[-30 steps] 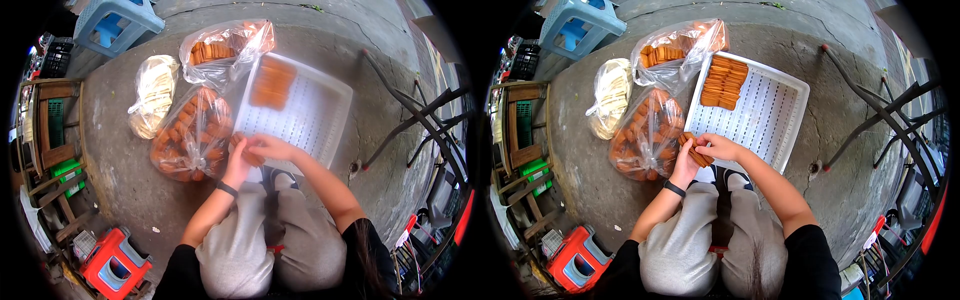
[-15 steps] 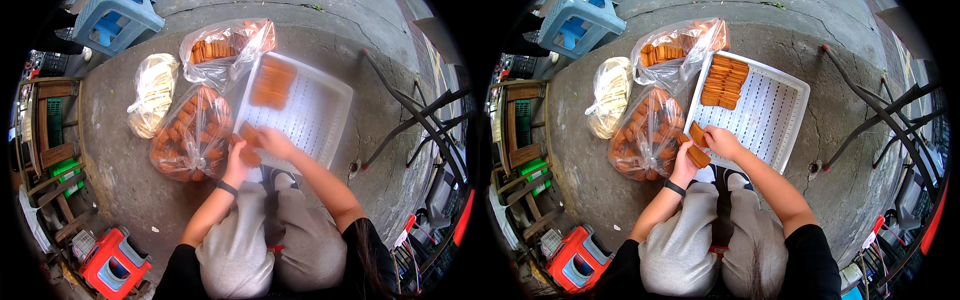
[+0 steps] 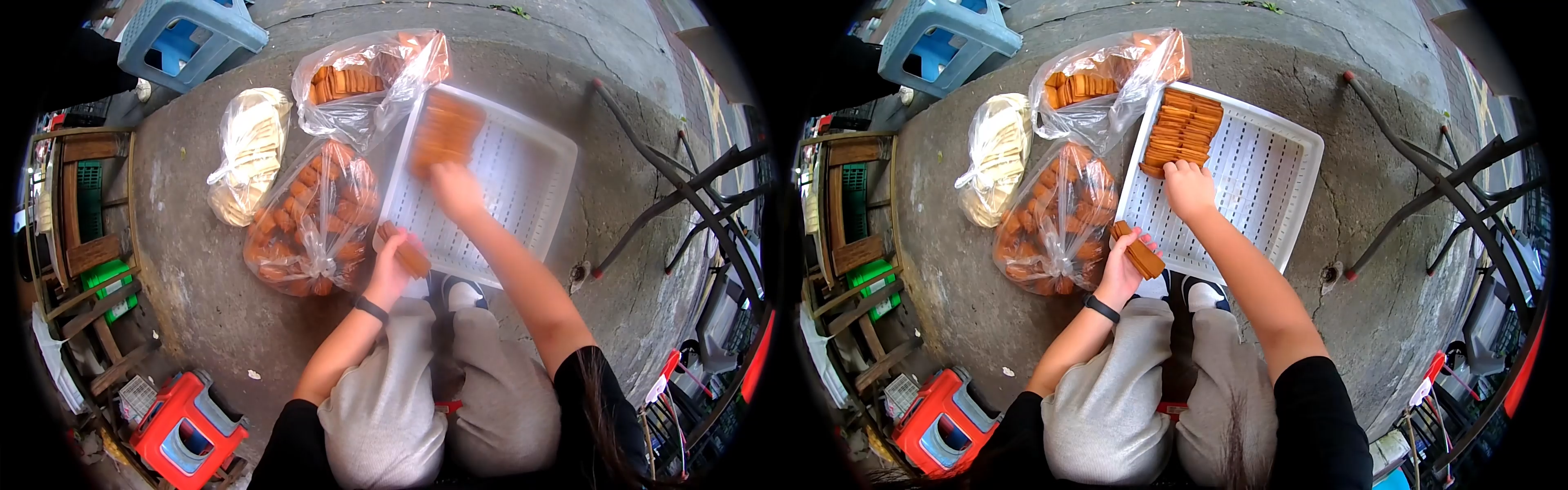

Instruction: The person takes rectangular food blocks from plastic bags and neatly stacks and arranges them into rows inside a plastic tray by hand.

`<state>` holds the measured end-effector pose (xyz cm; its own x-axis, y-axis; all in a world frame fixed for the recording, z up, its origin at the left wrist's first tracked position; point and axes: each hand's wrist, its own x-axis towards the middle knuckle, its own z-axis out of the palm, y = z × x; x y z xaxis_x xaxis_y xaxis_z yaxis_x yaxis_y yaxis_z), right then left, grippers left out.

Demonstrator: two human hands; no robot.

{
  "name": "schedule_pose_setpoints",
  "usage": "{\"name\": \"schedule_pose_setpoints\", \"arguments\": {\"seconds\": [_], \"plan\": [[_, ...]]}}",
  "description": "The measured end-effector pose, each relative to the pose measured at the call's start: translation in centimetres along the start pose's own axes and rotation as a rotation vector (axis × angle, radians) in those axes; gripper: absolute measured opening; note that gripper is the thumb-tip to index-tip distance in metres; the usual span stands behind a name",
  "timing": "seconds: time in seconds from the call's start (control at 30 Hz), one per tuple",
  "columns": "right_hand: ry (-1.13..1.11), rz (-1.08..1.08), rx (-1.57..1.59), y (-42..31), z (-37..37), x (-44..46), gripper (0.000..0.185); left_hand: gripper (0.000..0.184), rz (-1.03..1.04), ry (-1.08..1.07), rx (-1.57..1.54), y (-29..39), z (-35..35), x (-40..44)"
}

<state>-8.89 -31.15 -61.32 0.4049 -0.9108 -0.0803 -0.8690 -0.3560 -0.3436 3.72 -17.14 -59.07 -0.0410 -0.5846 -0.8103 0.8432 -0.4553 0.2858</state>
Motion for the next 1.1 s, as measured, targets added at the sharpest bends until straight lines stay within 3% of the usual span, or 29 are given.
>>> {"name": "schedule_pose_setpoints", "arguments": {"seconds": [0.5,0.7,0.8,0.9,0.97,1.1], "plan": [[0.029,-0.080,-0.269,0.1,0.5,-0.2,0.016,0.030,-0.054,-0.013,0.010,-0.2,0.4,-0.2],[0.157,0.028,-0.238,0.1,0.7,0.5,0.015,0.028,-0.051,-0.031,0.007,-0.2,0.5,-0.3],[0.126,0.051,-0.106,-1.2,-1.6,-0.4,0.016,0.028,-0.037,-0.003,0.005,-0.1,0.6,-0.3],[-0.317,-0.002,0.211,-3.0,-3.5,-2.0,0.022,0.027,0.022,-0.073,0.049,0.1,0.2,-0.3],[-0.508,-0.042,0.604,-3.8,-2.9,-4.7,0.031,0.025,0.057,-0.071,0.053,0.5,0.9,-0.5],[-0.416,-0.255,0.793,-4.0,-1.4,-7.7,0.043,0.024,0.009,-0.106,0.087,0.8,0.6,-0.9]]}}
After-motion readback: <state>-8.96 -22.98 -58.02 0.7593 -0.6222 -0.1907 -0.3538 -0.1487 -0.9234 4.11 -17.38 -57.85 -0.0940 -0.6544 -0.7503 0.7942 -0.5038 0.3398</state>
